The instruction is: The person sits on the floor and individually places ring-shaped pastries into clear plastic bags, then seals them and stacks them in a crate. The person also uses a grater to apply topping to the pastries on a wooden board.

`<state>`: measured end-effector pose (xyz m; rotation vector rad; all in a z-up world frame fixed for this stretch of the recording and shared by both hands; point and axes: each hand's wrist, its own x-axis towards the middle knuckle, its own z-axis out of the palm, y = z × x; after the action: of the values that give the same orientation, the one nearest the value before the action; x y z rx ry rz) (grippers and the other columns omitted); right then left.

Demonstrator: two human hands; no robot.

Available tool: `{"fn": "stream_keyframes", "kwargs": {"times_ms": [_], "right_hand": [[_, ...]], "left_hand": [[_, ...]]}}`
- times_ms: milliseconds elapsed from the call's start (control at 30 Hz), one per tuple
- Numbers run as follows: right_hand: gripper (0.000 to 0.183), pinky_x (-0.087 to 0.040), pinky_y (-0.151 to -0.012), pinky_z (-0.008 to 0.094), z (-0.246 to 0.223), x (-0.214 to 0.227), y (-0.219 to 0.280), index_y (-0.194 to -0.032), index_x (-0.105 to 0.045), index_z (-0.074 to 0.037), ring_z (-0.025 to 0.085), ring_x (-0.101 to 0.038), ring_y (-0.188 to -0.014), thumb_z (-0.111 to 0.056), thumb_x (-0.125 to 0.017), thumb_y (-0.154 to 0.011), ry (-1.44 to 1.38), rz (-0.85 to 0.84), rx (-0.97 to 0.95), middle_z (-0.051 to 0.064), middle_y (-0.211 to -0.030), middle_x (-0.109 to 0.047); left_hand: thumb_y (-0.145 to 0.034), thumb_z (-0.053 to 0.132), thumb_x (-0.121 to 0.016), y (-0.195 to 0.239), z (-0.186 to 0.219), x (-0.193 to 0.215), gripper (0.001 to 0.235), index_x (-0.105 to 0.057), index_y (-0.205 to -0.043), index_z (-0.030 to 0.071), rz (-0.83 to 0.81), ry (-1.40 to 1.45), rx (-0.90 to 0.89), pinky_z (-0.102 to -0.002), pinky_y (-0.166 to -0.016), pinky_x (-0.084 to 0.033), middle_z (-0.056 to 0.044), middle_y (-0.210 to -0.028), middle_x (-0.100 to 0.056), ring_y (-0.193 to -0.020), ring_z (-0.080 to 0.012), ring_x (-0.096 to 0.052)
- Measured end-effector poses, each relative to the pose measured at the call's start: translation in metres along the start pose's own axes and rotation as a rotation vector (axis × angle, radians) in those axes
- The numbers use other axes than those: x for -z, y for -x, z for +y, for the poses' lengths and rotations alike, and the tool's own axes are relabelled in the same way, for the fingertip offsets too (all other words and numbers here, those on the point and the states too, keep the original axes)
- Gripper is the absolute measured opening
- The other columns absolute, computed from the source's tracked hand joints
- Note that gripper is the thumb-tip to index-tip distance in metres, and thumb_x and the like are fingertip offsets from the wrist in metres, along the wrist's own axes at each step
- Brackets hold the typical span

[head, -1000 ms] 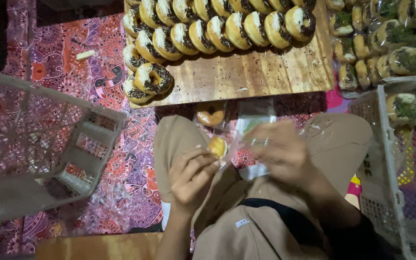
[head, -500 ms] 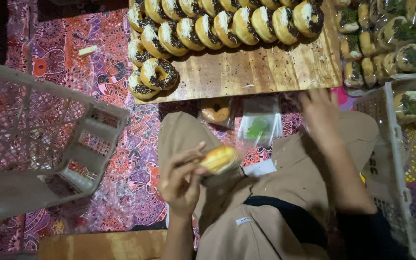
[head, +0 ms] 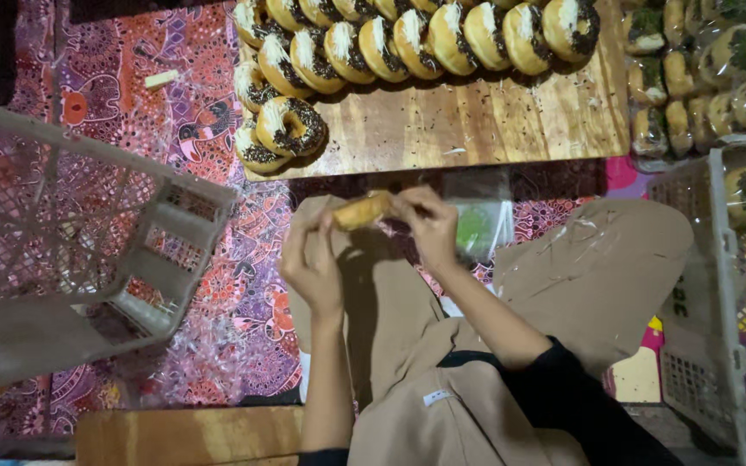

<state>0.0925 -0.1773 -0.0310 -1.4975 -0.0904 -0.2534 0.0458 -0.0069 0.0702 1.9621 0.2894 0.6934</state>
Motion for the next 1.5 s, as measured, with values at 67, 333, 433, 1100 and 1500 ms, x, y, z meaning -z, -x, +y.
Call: {"fn": "stream_keyframes", "kwargs": {"times_ms": [67,333,433,1100,1500], "right_hand": [[0.008,-0.047,-0.070,0.022,0.022,-0.001,0.034,-0.092,-0.077,-0.003,0.008,-0.059,-0.076,-0.011,-0.076,-0.093,-0.060,0.030,-0.284,0.003,-0.085,-0.069],[0.023,-0.030,-0.050,0.021,0.058,0.023,0.083,-0.079,-0.062,-0.009,0.004,-0.041,-0.058,-0.023,-0.076,-0.091,-0.220,-0.031,-0.885,-0.006,-0.068,-0.052],[0.031,-0.042,-0.066,0.022,0.058,0.021,0.052,-0.079,-0.054,-0.009,0.004,-0.048,-0.072,-0.017,-0.081,-0.092,-0.200,-0.006,-0.481,-0.006,-0.079,-0.052],[0.083,-0.061,-0.069,0.042,0.126,0.020,-0.043,-0.124,-0.053,0.002,0.024,-0.071,-0.088,-0.040,-0.089,-0.062,-0.100,0.083,-0.994,0.016,-0.107,-0.067],[0.146,-0.031,-0.121,0.046,0.001,0.059,0.046,-0.161,0.005,-0.004,0.036,-0.033,-0.149,-0.044,-0.096,-0.062,-0.017,-0.551,-0.106,0.023,-0.162,-0.027]], "left_hand": [[-0.093,0.008,-0.074,0.028,-0.021,0.009,0.012,-0.073,-0.098,-0.003,-0.052,-0.110,0.131,-0.029,-0.067,-0.054,-0.012,-0.090,-0.068,-0.079,-0.0200,-0.063],[-0.096,0.007,-0.074,0.073,-0.098,0.001,0.014,-0.065,-0.091,-0.001,-0.322,0.050,0.317,-0.027,-0.070,-0.045,-0.005,-0.081,-0.058,-0.077,-0.0128,-0.054],[-0.094,0.005,-0.077,0.056,-0.105,-0.024,0.015,-0.063,-0.089,0.002,-0.289,0.444,0.448,-0.019,-0.071,-0.048,0.001,-0.084,-0.060,-0.079,-0.0056,-0.056],[-0.078,0.046,-0.085,-0.017,-0.201,-0.173,0.061,-0.071,-0.088,-0.013,-0.451,-0.239,0.526,-0.037,-0.064,-0.056,-0.019,-0.081,-0.072,-0.074,-0.0265,-0.074],[-0.064,0.057,-0.094,0.080,-0.054,-0.035,0.146,0.001,-0.162,0.005,-0.606,0.590,0.396,-0.046,-0.119,-0.043,-0.024,-0.159,-0.035,-0.144,-0.0352,-0.045]]}}
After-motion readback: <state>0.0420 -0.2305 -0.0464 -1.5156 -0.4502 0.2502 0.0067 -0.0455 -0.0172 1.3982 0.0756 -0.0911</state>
